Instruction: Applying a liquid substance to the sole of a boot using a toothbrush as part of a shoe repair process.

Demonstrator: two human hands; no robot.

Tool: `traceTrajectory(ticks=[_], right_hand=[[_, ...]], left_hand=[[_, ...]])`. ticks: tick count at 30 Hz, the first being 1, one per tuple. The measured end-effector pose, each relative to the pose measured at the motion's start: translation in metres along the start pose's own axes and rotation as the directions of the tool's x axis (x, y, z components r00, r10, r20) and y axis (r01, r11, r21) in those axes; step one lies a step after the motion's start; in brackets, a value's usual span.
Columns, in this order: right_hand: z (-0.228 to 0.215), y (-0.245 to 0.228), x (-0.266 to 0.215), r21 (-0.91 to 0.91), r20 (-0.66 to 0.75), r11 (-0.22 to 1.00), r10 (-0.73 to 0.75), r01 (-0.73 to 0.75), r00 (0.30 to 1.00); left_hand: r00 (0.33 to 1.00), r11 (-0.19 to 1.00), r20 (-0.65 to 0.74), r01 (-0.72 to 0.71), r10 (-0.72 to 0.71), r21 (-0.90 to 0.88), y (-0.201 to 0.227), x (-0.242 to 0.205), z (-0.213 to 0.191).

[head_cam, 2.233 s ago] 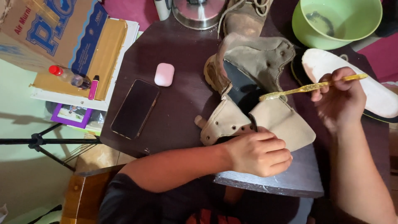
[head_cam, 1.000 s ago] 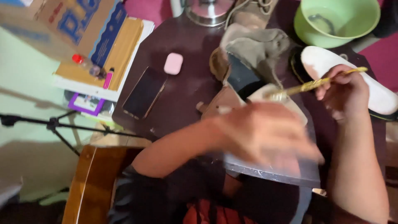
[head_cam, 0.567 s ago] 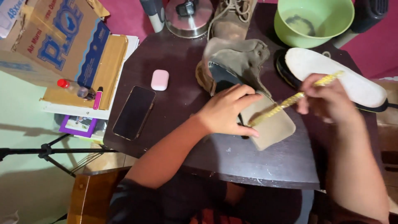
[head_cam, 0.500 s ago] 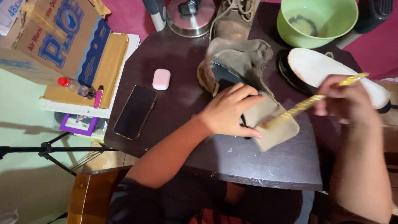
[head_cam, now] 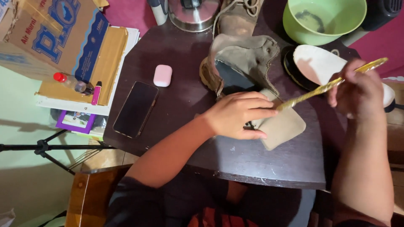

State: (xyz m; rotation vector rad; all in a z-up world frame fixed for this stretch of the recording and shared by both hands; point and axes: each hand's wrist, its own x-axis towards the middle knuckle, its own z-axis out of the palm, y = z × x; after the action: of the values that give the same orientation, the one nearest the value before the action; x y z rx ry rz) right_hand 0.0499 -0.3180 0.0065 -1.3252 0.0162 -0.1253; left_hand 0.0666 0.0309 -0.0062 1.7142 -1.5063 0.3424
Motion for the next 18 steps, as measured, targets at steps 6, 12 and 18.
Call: traceTrajectory(ticks=[6,12,18], right_hand=[[-0.006,0.001,-0.003,-0.025,0.185,0.999,0.029,-0.025,0.982],[0.008,-0.008,-0.012,-0.001,0.286,0.99,0.133,-0.138,0.949],[0.008,-0.001,-0.005,-0.128,0.144,0.992,0.011,0.008,0.989]], left_hand=[[0.998,0.998,0.054,0.03,-0.033,0.059,0.007,-0.002,-0.002],[0.998,0.997,0.048,0.026,-0.03,0.078,0.008,0.0,-0.003],[0.989,0.988,0.132,0.053,-0.072,0.143,0.008,0.001,-0.002]])
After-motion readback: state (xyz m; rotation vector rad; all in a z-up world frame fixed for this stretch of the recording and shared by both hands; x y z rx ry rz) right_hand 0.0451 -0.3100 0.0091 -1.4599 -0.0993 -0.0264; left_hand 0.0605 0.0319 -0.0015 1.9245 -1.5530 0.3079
